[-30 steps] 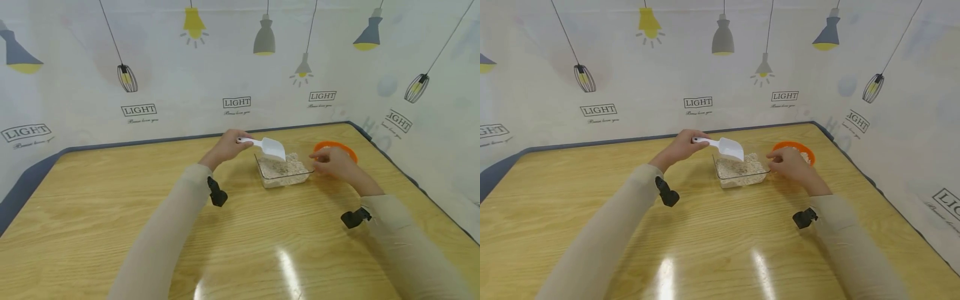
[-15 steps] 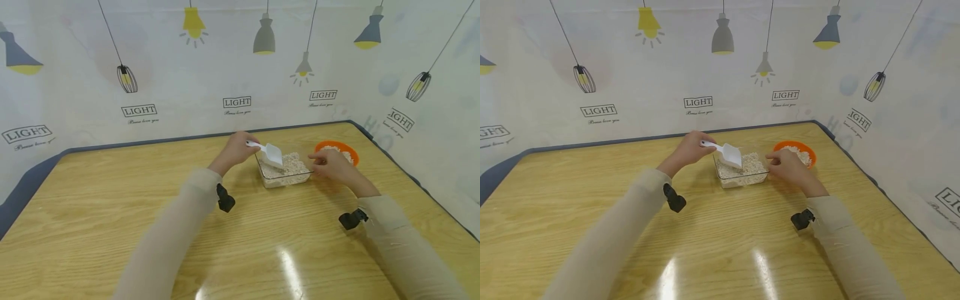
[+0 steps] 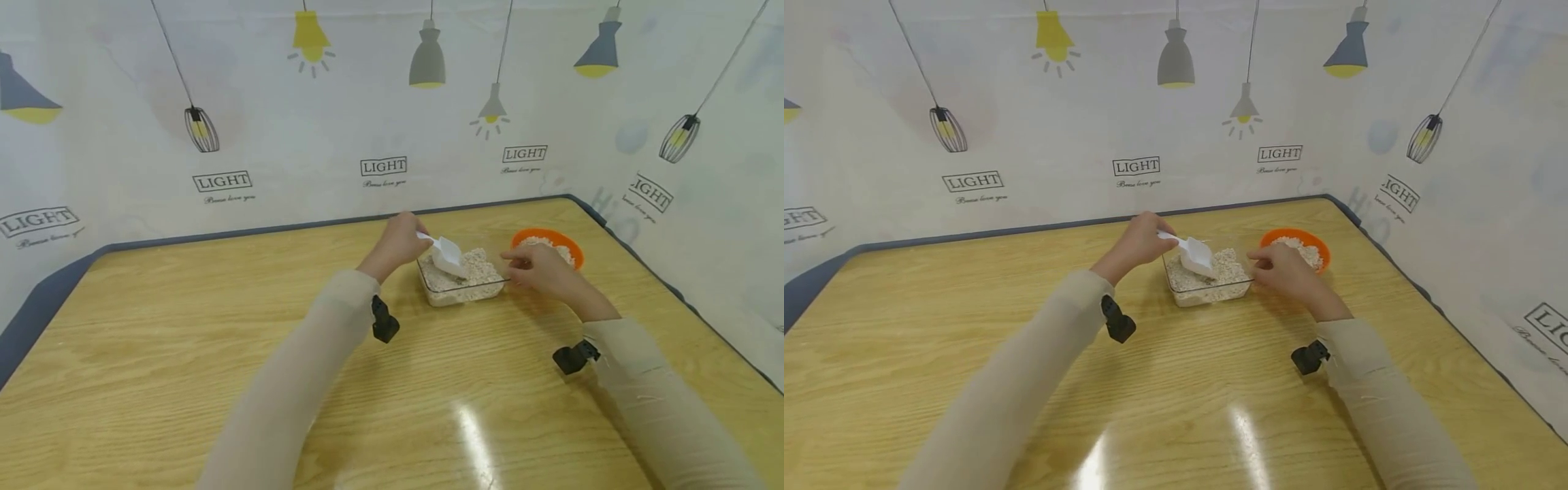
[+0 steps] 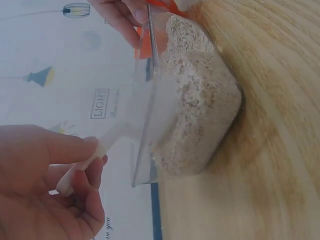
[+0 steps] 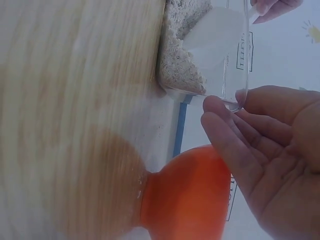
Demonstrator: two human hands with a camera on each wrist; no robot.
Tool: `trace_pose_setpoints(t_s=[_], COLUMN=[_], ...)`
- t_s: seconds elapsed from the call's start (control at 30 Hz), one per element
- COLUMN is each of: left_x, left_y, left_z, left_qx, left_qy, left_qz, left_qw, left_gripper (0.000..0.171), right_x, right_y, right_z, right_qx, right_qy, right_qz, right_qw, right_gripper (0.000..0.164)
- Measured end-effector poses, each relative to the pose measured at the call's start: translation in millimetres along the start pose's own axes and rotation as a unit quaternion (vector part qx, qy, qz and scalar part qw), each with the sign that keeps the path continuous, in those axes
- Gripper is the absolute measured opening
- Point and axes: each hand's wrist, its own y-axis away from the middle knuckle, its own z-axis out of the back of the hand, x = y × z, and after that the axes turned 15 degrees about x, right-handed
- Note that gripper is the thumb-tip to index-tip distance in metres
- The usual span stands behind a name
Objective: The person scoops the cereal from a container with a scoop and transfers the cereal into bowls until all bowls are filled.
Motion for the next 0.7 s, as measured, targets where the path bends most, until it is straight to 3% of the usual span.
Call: trace_pose_setpoints(t_s=[0.33,0.7], left_x=[8.6,15.7], left_y=[-6.6,-12.2], left_z=[-6.4,-10.5], left_qx=[0.049,0.109], left_qy=[0.013,0.029], left_qz=[-0.044,-0.088], left_qw=[0.9977,0.9897], left_gripper=[0.023,0.025], right_x=[1,-1], right_y=[-2,1], right_z=[-1,-3], right_qx=[-0.008,-0.006], right_qy=[0.01,-0.005], right_qz=[0.003,-0.005], right_qw=[1.0,1.0], right_gripper=[0.041,0.041])
